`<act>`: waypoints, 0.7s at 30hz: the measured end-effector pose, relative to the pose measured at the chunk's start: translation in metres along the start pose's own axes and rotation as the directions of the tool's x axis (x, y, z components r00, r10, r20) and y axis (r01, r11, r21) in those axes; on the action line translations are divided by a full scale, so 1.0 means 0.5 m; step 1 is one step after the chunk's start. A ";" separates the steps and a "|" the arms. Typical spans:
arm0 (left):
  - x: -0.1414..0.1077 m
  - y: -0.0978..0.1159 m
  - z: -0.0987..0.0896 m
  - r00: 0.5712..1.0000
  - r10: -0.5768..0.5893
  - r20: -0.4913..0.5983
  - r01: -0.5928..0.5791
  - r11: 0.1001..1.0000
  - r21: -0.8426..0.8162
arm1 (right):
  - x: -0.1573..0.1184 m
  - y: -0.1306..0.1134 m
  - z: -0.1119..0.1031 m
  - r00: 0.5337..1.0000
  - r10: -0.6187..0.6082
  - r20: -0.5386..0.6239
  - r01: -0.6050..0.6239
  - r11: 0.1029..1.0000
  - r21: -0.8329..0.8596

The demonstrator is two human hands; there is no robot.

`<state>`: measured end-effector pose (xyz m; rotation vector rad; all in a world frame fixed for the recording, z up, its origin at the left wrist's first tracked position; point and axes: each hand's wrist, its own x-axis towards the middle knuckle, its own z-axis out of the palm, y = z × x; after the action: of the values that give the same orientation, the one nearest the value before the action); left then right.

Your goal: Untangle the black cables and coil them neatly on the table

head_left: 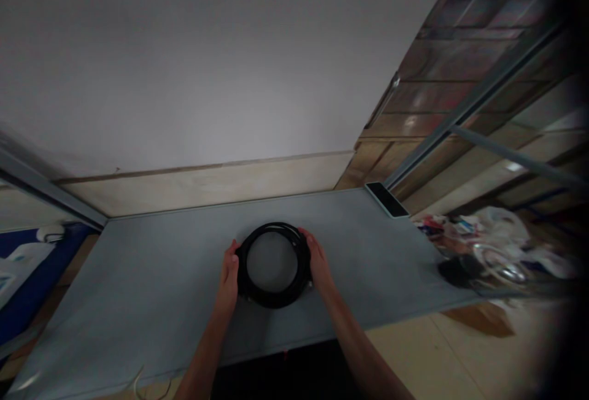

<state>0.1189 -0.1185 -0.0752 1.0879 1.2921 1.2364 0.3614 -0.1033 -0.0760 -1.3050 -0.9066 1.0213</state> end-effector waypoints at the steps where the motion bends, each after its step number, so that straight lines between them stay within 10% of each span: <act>1: 0.002 0.000 0.000 1.000 -0.009 -0.007 0.009 1.000 -0.026 | 0.000 0.002 0.004 1.000 0.011 0.002 -0.011 1.000 -0.019; 11: 0.042 0.016 -0.050 0.996 0.063 -0.061 -0.052 0.983 0.174 | 0.044 0.027 -0.031 0.993 -0.089 0.075 0.105 0.963 -0.250; 21: 0.310 0.049 -0.030 0.970 0.236 0.061 -0.240 0.884 0.401 | 0.373 -0.014 0.019 0.931 -0.366 -0.002 0.334 0.852 -0.403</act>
<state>0.0887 0.0360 -0.0628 1.5897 1.4809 1.1615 0.4115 0.0767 -0.0748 -1.4303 -1.2834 0.5075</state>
